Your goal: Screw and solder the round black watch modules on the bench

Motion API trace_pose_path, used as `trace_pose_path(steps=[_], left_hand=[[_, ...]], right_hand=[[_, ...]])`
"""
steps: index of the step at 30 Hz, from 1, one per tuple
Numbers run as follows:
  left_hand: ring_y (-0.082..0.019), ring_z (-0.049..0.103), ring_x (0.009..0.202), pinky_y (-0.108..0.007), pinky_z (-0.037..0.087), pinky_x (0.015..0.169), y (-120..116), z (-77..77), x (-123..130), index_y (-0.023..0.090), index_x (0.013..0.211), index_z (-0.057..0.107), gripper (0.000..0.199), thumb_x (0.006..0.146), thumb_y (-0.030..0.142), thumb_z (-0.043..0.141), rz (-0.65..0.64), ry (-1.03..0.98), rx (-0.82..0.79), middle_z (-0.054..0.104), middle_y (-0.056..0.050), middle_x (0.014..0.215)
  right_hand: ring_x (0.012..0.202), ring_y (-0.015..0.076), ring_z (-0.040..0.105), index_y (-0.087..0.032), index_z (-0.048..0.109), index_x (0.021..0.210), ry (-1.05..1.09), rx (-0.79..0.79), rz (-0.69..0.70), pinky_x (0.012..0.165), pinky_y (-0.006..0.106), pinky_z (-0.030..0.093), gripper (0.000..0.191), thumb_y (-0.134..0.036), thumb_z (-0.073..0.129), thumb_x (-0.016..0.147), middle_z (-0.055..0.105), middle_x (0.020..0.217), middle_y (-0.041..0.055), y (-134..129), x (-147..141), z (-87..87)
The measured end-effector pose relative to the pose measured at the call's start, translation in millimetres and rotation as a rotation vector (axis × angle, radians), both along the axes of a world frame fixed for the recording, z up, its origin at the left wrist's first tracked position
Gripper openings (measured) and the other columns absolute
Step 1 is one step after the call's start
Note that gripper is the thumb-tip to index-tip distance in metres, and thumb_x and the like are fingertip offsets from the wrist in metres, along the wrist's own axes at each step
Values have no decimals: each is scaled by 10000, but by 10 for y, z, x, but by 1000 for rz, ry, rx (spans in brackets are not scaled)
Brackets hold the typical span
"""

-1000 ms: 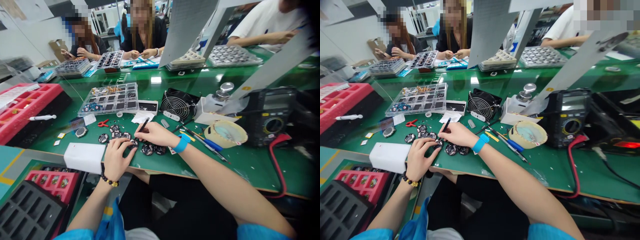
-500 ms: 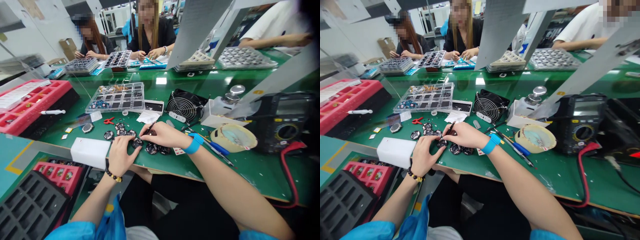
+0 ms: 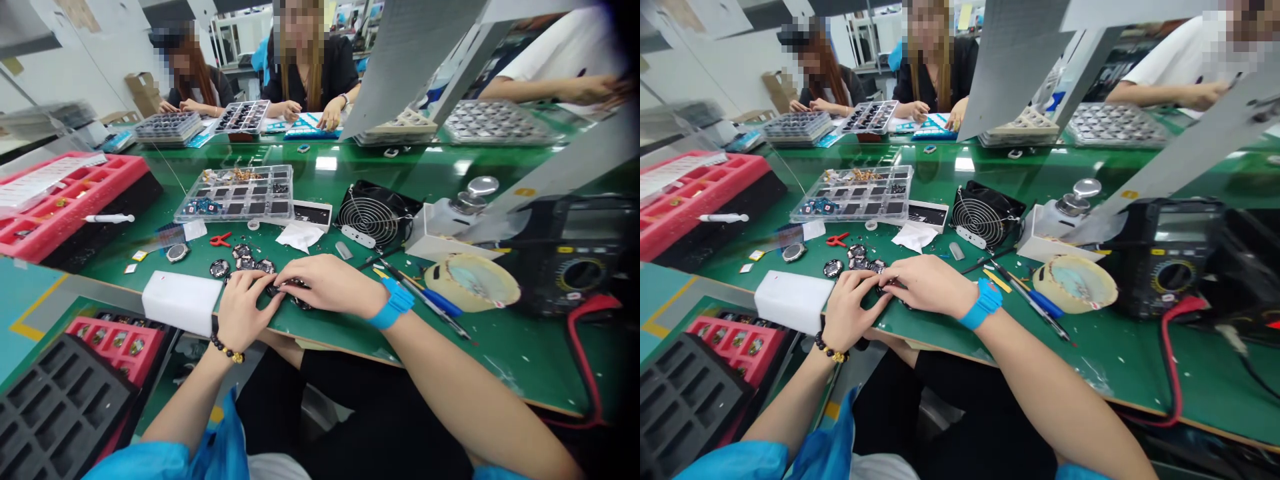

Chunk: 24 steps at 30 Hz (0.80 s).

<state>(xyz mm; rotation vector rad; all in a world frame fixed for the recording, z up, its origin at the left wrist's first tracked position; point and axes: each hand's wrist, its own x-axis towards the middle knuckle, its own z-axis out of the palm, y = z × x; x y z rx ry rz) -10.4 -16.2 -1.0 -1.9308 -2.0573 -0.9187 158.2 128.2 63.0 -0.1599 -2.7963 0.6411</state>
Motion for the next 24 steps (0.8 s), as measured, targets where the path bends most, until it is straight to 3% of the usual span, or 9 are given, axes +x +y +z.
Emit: trace_pose_path(steps=[10,19,22,24], left_hand=[[-269,596,1086,-453,536,975,-12,0,-5,245,1216,703,253,975,320,677,0,4,-2,703,-76,1162],[-274,607,1091,-447,529,987,13,44,-35,243,1186,707,245,970,356,689,-9,35,-24,702,-76,1145],[-286,610,1131,-480,495,1028,-13,64,-77,218,1177,698,286,962,406,697,-46,41,-43,692,-77,1157],[-305,586,1204,-555,413,1107,-20,48,-134,172,1171,682,351,955,449,699,-47,19,-74,661,-70,1200]], right_hand=[[987,255,718,-183,717,1170,-54,171,23,804,349,531,175,-236,594,1057,744,1107,80,-73,-1,23],[993,277,737,-158,753,1157,11,75,26,851,354,550,186,-216,621,1039,772,1083,86,4,-33,-19],[989,225,736,-171,759,1117,-37,23,-54,884,297,543,191,-290,643,1024,758,1021,23,-6,-39,48],[1132,214,694,-130,723,1117,-98,0,-78,937,301,526,283,-363,586,1034,700,956,-25,-4,-50,103]])
